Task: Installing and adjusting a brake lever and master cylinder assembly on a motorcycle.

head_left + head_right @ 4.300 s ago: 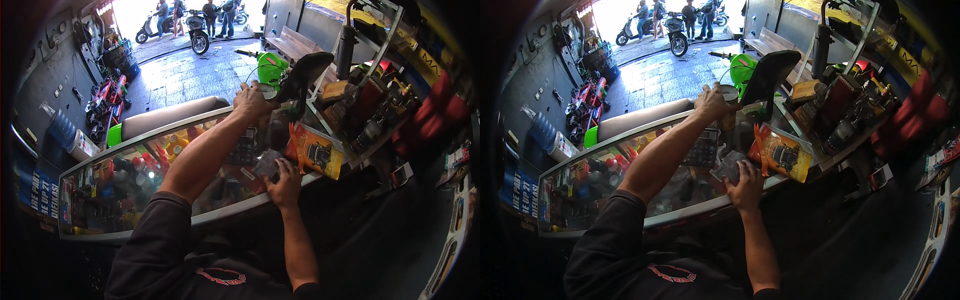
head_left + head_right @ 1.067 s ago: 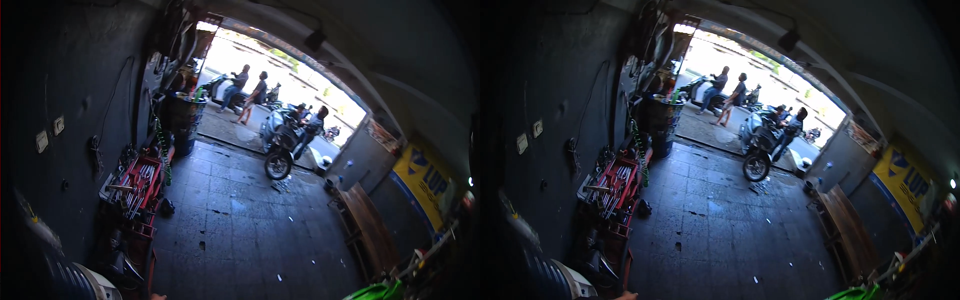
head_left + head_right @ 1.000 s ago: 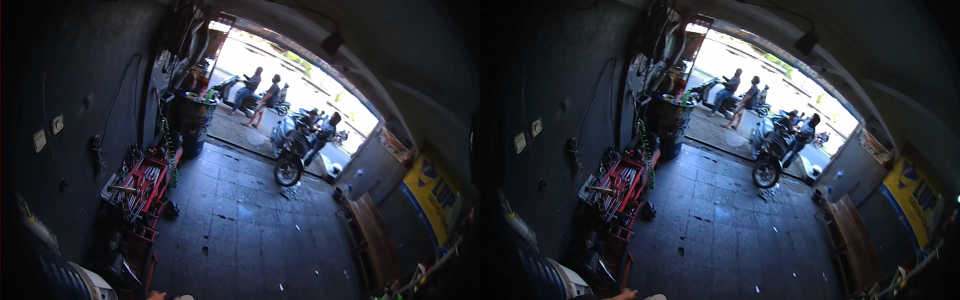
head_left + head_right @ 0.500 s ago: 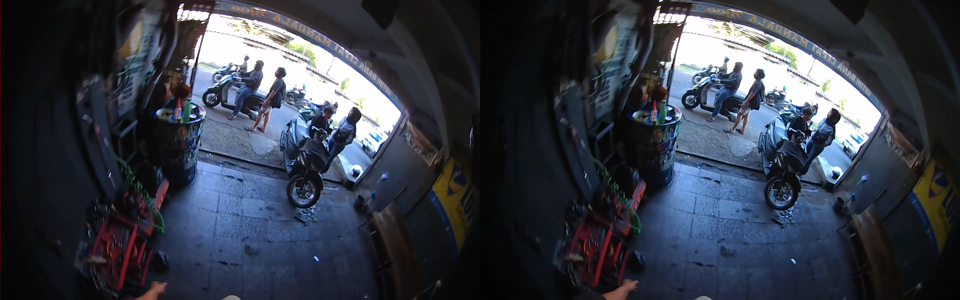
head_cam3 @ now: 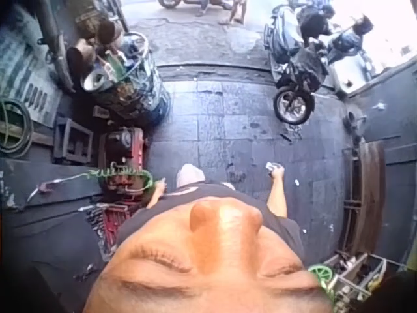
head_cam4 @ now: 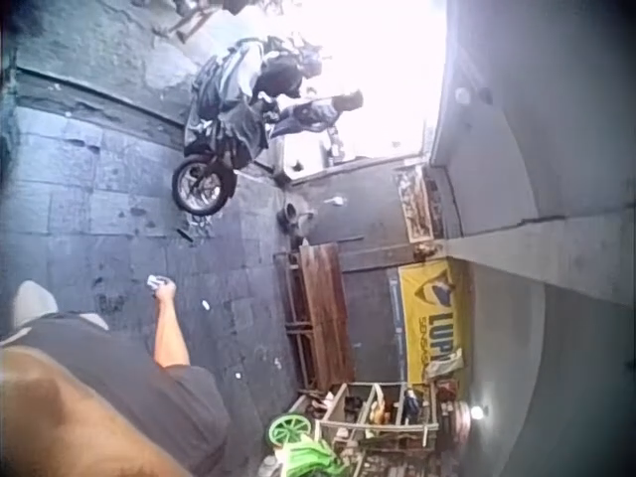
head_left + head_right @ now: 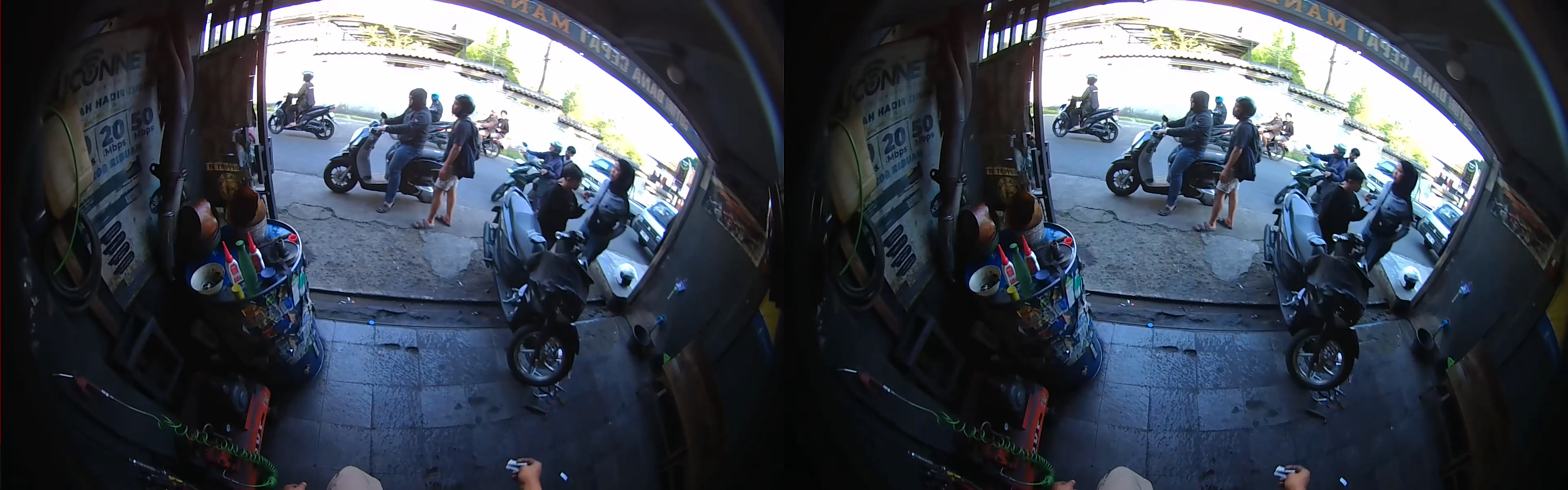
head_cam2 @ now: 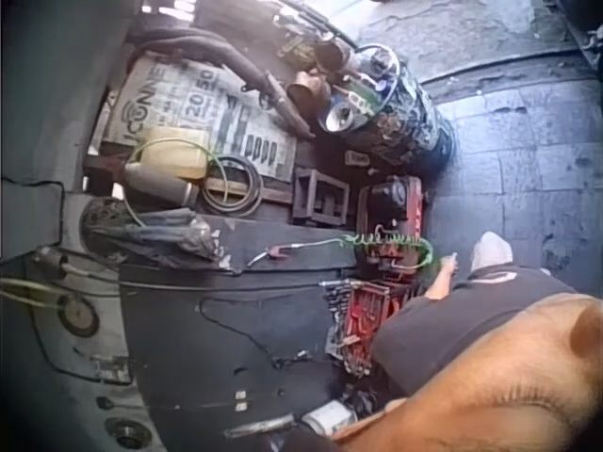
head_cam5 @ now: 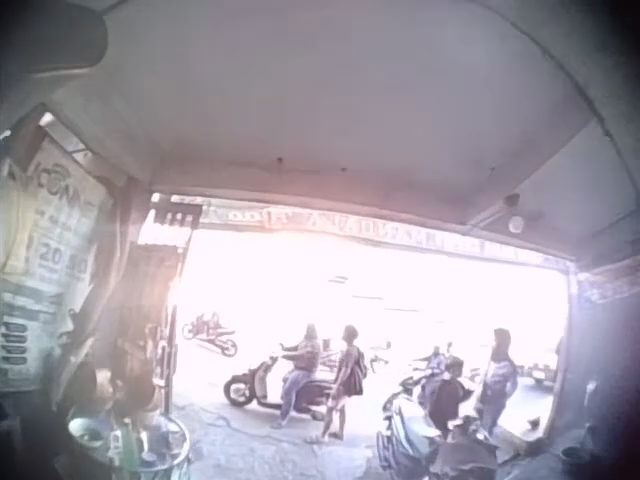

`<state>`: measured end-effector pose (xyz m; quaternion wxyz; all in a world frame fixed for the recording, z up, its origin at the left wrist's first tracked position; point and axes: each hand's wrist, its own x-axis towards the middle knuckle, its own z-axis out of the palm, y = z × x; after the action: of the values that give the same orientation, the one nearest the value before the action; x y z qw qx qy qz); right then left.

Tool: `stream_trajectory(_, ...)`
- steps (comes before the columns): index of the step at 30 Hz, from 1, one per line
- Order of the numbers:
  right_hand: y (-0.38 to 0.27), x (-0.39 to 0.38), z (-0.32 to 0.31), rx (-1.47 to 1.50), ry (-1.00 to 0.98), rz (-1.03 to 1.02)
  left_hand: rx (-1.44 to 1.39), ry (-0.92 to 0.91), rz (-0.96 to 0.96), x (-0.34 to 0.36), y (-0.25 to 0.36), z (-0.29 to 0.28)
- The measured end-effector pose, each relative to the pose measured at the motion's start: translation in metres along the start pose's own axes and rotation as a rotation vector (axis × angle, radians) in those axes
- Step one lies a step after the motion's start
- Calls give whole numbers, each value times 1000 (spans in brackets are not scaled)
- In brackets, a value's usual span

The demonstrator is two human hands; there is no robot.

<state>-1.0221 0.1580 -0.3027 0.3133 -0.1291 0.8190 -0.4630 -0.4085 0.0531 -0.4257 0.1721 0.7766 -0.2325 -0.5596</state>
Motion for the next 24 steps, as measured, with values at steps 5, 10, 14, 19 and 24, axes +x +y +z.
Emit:
stream_trajectory(5,-252,105,169,-31,-19,-250,171,253,229,145,136,70)
stream_trajectory(10,-189,241,312,-123,-196,-356,397,405,447,253,272,98)
stream_trajectory(14,-251,188,495,-617,-277,-43,-3,168,-115,291,441,-5)
stream_trajectory(19,-488,174,783,-709,-393,-444,-178,162,506,398,758,12)
stream_trajectory(24,-522,347,837,-794,-480,-879,-332,245,349,497,891,38)
